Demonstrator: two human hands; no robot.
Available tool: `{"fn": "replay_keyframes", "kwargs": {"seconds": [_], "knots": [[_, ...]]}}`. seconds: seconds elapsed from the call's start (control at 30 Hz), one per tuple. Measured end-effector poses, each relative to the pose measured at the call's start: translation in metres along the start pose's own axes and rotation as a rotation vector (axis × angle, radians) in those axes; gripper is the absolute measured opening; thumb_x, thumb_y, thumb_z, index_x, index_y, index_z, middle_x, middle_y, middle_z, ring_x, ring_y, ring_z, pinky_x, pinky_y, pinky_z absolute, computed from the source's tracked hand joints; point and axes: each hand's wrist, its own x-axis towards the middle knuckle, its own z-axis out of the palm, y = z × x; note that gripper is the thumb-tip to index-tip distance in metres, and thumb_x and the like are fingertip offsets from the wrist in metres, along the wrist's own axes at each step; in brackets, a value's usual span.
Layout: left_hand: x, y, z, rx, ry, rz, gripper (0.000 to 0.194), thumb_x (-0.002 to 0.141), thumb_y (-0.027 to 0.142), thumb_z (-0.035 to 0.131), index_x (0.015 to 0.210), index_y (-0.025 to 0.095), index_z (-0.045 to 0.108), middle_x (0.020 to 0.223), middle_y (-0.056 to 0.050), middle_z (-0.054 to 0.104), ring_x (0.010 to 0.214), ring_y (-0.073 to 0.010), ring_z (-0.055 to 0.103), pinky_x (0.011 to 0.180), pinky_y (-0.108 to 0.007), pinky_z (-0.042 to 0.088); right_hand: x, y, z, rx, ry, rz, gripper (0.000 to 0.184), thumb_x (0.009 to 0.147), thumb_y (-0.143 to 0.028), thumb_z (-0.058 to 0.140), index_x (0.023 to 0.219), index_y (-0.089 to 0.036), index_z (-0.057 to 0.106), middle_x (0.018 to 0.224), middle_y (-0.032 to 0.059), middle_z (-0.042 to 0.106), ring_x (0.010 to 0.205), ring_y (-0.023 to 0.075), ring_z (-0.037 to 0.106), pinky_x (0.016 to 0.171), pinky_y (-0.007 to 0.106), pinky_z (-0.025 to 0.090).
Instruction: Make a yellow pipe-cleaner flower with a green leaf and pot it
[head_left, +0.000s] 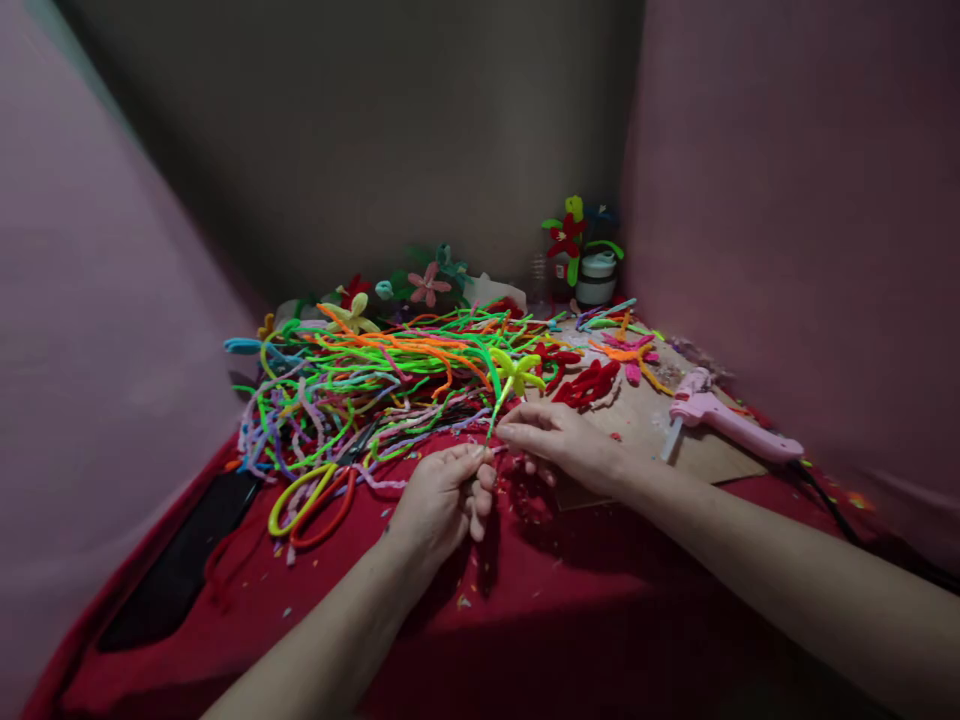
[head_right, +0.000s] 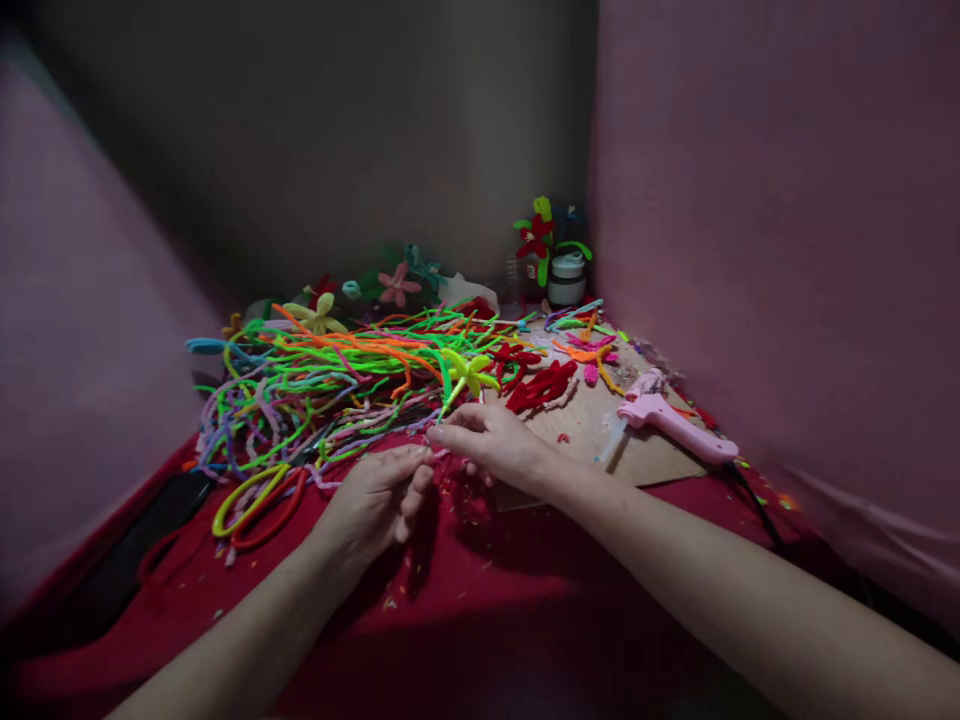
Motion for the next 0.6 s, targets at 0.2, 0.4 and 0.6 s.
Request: {"fn": "replay_keyframes", "kwargs": {"seconds": [0.2,0.4,0.6], "knots": [[-0.013,0.013,-0.027,0.689,0.283,0.159,0.034,0.08,0.048,0.045,0.069,0.018,0.054,0.051,0.0,0.055,0.04,-0.0135,0.052,0.038,-0.024,0.038,0.005,0.013,-0.001,0.101,-0.006,0.084,0.034,0.076,-0.051,0.059,0.073,-0.017,0.056,0.05,-0.0021,0.048,0.037,0.0071,0.039,0.032,0.02,0.026],[-0.049,0.04,-0.125,1.613,0.679,0.201,0.023,0.078,0.04,0.048,0.085,0.019,0.053,0.083,-0.008,0.062,0.072,-0.0217,0.059,0.062,-0.029,0.041,-0.002,0.011,-0.005,0.249,-0.042,0.17,0.029,0.075,-0.045,0.061,0.076,-0.016,0.059,0.054,-0.0021,0.052,0.039,0.0066,0.042,0.035,0.019,0.033],[-0.056,0.041,-0.147,1.761,0.487,0.01,0.008,0.077,0.026,0.043,0.078,0.019,0.048,0.077,-0.007,0.06,0.068,-0.0207,0.057,0.061,-0.029,0.038,-0.001,0.0,-0.003,0.385,-0.019,0.238,0.014,0.066,-0.028,0.063,0.072,-0.016,0.061,0.062,0.0034,0.06,0.049,0.0122,0.056,0.045,0.023,0.045]]}}
